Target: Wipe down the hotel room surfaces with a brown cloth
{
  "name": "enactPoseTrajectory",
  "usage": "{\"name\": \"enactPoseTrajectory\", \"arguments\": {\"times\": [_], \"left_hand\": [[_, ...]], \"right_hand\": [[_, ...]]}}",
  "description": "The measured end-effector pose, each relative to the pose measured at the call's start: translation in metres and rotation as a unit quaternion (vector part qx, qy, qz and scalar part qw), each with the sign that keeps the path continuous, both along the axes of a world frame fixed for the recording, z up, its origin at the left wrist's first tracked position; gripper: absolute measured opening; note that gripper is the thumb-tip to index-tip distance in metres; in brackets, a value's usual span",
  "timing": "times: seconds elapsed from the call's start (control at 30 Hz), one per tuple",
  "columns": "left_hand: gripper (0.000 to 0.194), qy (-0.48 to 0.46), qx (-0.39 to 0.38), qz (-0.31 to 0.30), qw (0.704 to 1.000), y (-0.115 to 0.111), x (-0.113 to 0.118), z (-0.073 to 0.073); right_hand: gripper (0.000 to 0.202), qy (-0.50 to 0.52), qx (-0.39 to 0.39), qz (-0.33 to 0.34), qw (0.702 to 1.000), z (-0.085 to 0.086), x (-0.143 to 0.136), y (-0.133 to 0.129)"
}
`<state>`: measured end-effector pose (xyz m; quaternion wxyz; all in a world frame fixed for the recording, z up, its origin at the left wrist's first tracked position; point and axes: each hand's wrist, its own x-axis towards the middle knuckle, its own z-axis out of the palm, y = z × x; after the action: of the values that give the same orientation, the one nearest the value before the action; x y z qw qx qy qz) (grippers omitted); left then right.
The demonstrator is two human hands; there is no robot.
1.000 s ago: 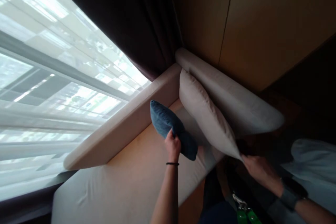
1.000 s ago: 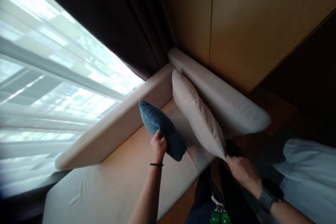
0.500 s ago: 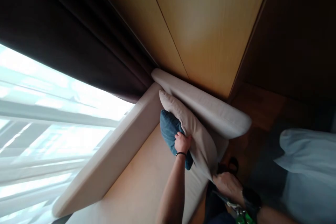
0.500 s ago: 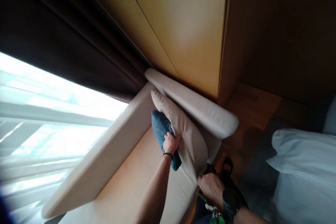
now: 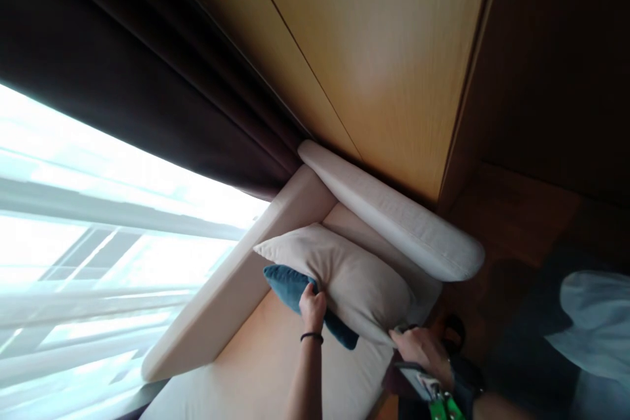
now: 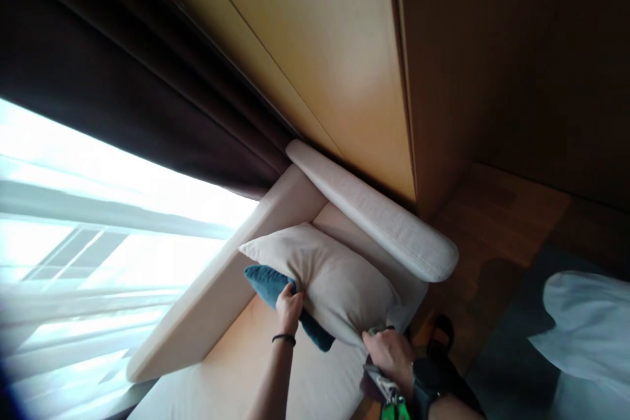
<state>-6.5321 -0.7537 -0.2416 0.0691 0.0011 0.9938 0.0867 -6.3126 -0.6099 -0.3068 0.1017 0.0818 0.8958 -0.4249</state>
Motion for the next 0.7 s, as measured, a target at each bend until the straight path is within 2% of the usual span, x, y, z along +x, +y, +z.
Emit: {"name": "enactPoseTrajectory", "arguments": {"times": [0.1,0.17,0.27,0.3,0.37,0.5,0.57,0.63,0.7], "left_hand": [[0.009,0.008,0.01,-0.067,0.998,0.057,-0.009,-0.009],[0.01,0.004,0.018,-0.114,0.993,0.094,-0.009,-0.013],[0.013,-0.005,0.024,-0.165,0.986,0.127,-0.01,-0.013],[0.013,-0.006,0.02,-0.17,0.985,0.129,-0.012,-0.011],[0.011,-0.009,0.0,-0.162,0.987,0.118,-0.015,-0.003],[0.001,-0.033,-0.057,-0.127,0.99,0.069,-0.016,0.017],[0.006,-0.047,-0.075,-0.125,0.988,0.052,-0.01,0.023],[0.013,-0.056,-0.08,-0.137,0.986,0.05,-0.001,0.024],[0.016,-0.07,-0.068,-0.164,0.982,0.06,0.006,0.022]], "right_hand": [[0.021,-0.041,0.006,-0.016,0.999,-0.015,0.006,0.05],[0.025,-0.054,0.0,-0.03,0.998,-0.025,0.012,0.077],[0.035,-0.057,-0.005,-0.045,0.997,-0.035,0.024,0.1],[0.036,-0.054,-0.01,-0.053,0.997,-0.038,0.028,0.103],[0.037,-0.043,-0.033,-0.088,0.995,-0.041,0.036,0.106],[0.034,-0.024,-0.095,-0.175,0.98,-0.048,0.05,0.111],[0.035,-0.018,-0.117,-0.19,0.975,-0.052,0.052,0.115],[0.038,-0.01,-0.137,-0.199,0.97,-0.057,0.052,0.118],[0.039,0.0,-0.152,-0.21,0.966,-0.063,0.051,0.122]]}}
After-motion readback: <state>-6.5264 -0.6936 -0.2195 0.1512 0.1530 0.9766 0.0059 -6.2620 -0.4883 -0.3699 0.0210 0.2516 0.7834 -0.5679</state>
